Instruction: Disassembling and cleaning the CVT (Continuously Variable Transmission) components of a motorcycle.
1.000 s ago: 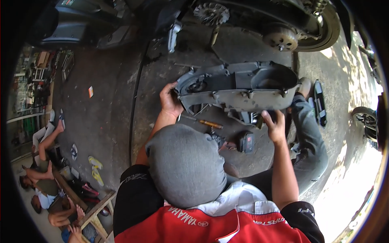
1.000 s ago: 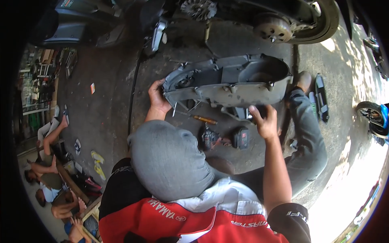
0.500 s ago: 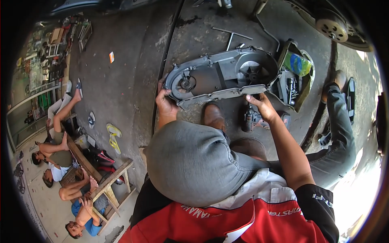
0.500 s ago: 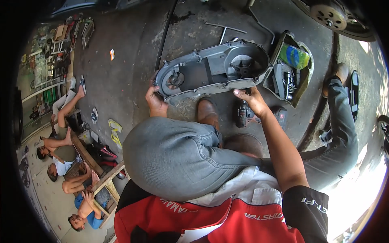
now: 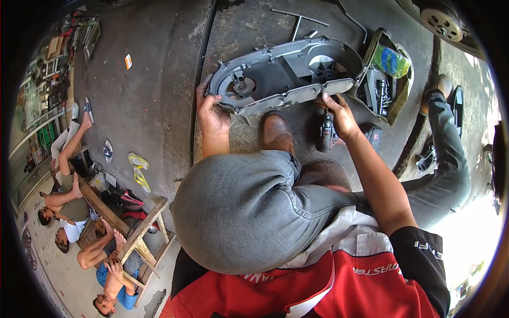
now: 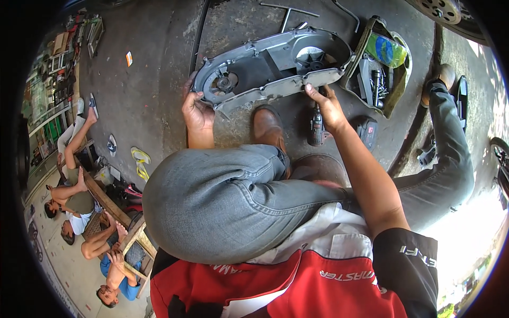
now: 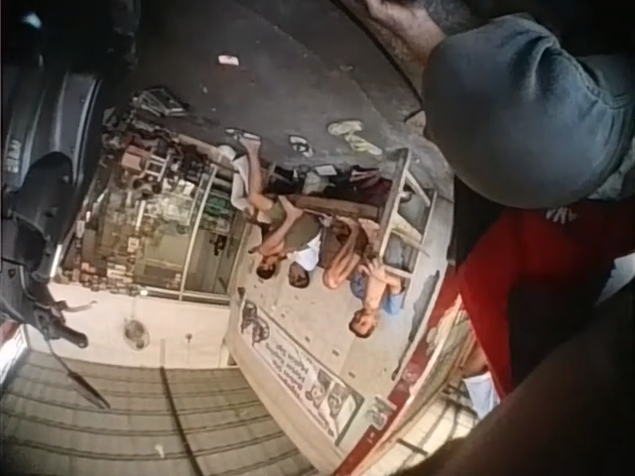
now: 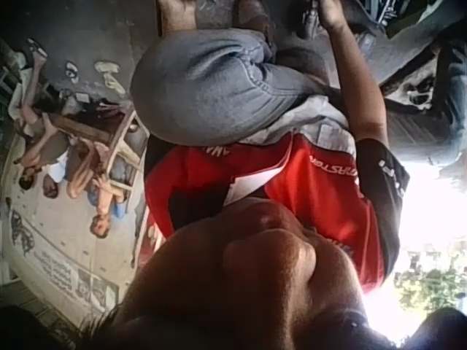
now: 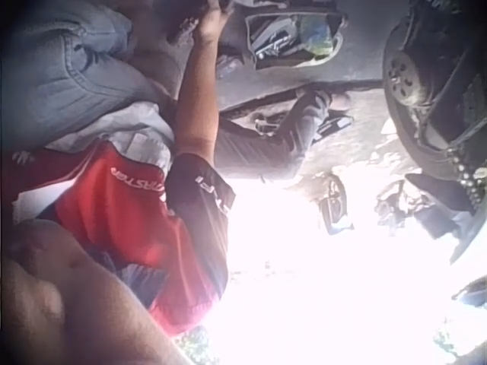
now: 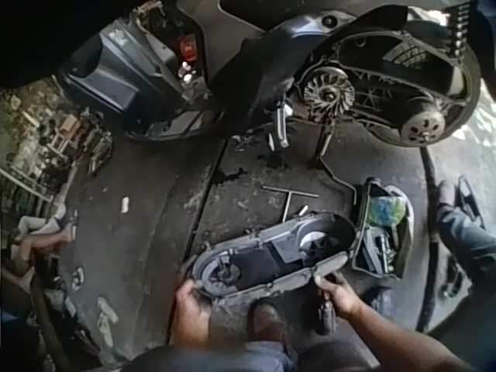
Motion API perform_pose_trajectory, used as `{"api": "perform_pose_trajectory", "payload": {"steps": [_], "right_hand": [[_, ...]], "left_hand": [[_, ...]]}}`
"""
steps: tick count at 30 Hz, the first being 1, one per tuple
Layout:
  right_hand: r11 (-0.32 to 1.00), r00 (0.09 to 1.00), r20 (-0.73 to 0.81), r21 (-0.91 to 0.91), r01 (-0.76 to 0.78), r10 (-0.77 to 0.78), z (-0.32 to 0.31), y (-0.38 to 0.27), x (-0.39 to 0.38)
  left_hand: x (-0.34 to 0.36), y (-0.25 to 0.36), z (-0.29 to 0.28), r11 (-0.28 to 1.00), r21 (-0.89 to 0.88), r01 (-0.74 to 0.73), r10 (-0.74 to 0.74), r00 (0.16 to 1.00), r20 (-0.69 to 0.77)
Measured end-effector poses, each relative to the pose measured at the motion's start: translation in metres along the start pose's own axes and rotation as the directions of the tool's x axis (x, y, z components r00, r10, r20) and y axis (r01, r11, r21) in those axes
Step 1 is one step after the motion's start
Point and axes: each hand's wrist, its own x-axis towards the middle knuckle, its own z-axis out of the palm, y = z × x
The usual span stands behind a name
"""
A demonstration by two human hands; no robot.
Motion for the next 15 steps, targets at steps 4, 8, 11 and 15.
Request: {"api": "perform_pose_trajectory", "payload": {"steps": [4,8,11,15], "right_hand": [[0.997,0.999,-0.022,0.063,0.035,-0.033,0.013,-0.03,-0.016],[0.973,0.985,-0.133,0.215,-0.081,0.112,0.039,-0.049,-0.04],[0.852,0.97,0.056,0.468,-0.234,0.236,0.07,-0.056,-0.056],[0.865,0.981,0.08,0.463,-0.195,0.178,0.072,-0.054,-0.043]], "left_hand": [[-0.011,-0.006,0.011,0.999,0.001,-0.051,0.051,0.998,-0.025],[-0.016,-0.014,0.014,0.999,-0.006,-0.05,0.05,0.997,-0.062],[-0.026,-0.016,0.021,0.994,0.024,-0.103,0.103,0.994,-0.028],[-0.044,-0.015,0.039,0.991,0.046,-0.124,0.119,0.989,0.092]]}}
